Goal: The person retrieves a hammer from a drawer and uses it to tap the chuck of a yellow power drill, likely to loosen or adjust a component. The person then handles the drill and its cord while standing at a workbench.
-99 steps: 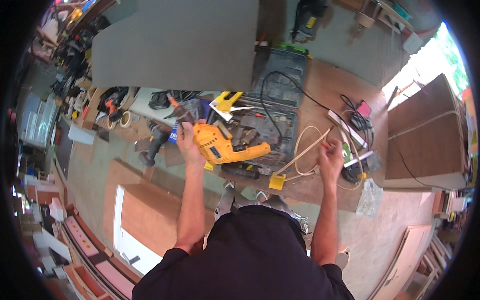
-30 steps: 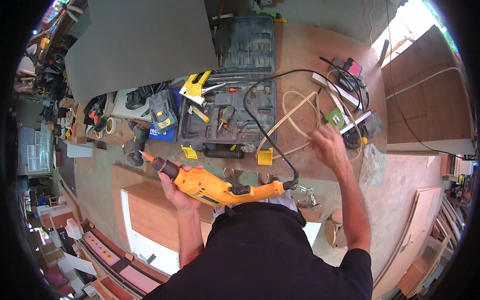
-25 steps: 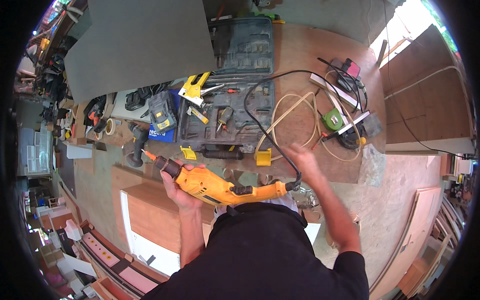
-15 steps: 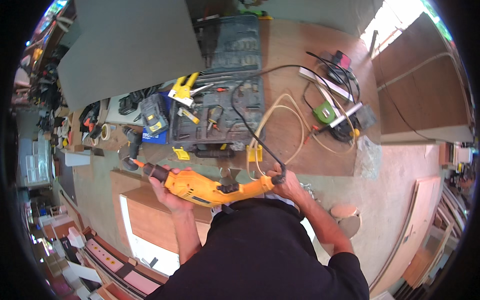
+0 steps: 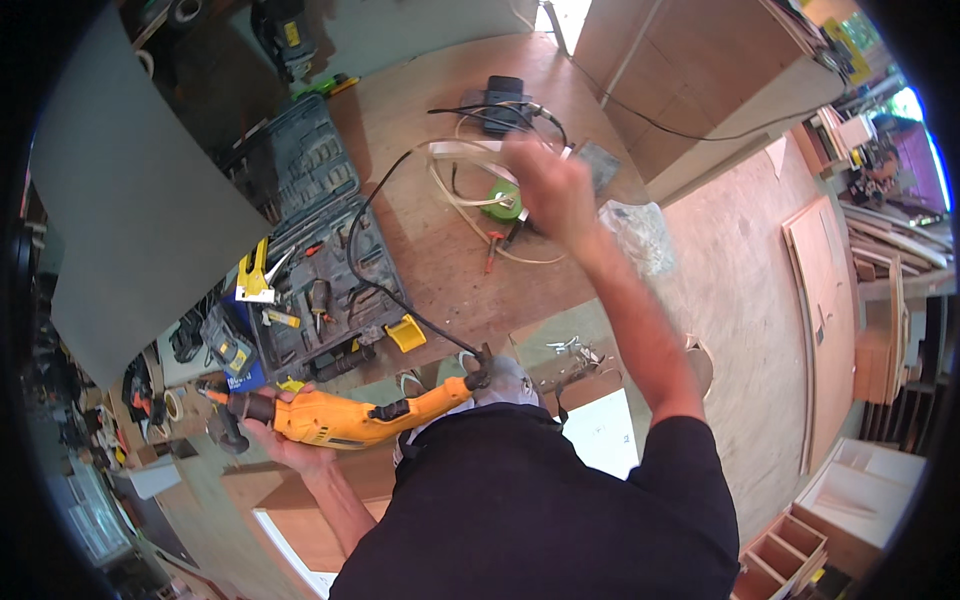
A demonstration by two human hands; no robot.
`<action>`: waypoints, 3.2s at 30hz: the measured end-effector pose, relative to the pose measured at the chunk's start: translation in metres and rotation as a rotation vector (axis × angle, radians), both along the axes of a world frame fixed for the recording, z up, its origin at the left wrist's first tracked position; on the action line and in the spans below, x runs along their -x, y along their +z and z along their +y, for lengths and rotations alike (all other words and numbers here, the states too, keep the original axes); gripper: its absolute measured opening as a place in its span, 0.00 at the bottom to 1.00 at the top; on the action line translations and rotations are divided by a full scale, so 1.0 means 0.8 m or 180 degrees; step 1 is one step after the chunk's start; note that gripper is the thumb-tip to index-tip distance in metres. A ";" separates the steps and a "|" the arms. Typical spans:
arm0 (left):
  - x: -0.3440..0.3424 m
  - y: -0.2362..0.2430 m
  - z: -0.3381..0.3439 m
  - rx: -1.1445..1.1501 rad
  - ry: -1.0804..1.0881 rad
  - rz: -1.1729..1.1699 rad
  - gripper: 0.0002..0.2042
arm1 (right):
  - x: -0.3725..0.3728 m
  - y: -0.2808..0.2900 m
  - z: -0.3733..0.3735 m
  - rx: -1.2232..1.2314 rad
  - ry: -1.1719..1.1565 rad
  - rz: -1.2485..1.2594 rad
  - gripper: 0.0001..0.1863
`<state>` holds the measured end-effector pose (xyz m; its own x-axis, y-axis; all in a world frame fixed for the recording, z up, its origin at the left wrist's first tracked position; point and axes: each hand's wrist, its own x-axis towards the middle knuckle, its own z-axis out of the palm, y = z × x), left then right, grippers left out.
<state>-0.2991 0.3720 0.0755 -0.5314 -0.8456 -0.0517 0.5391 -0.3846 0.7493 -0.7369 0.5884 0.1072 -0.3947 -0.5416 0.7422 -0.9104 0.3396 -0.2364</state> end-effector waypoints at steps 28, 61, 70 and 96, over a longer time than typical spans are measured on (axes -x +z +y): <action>0.238 -0.073 0.113 -0.0026 -0.0822 -0.1061 0.11 | -0.064 -0.187 0.051 -0.1983 -0.0033 -0.0308 0.25; 0.347 -0.184 0.068 0.0753 -0.1920 -0.2701 0.27 | 0.367 -0.226 -0.041 -0.1195 -0.1819 -0.2366 0.26; 0.333 -0.193 0.062 -0.0005 -0.2128 -0.2312 0.20 | 0.288 -0.176 -0.030 -0.2266 -0.1343 -0.2497 0.32; 0.347 -0.164 0.062 0.0029 -0.2146 -0.2563 0.22 | 0.455 -0.188 -0.107 -0.1982 -0.0757 -0.2468 0.66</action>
<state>-0.5768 0.4218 -0.0555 -0.7038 -0.3894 -0.5941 -0.4436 -0.4123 0.7958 -1.1011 0.5027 -0.0431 -0.7941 -0.5890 -0.1499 -0.4749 0.7553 -0.4516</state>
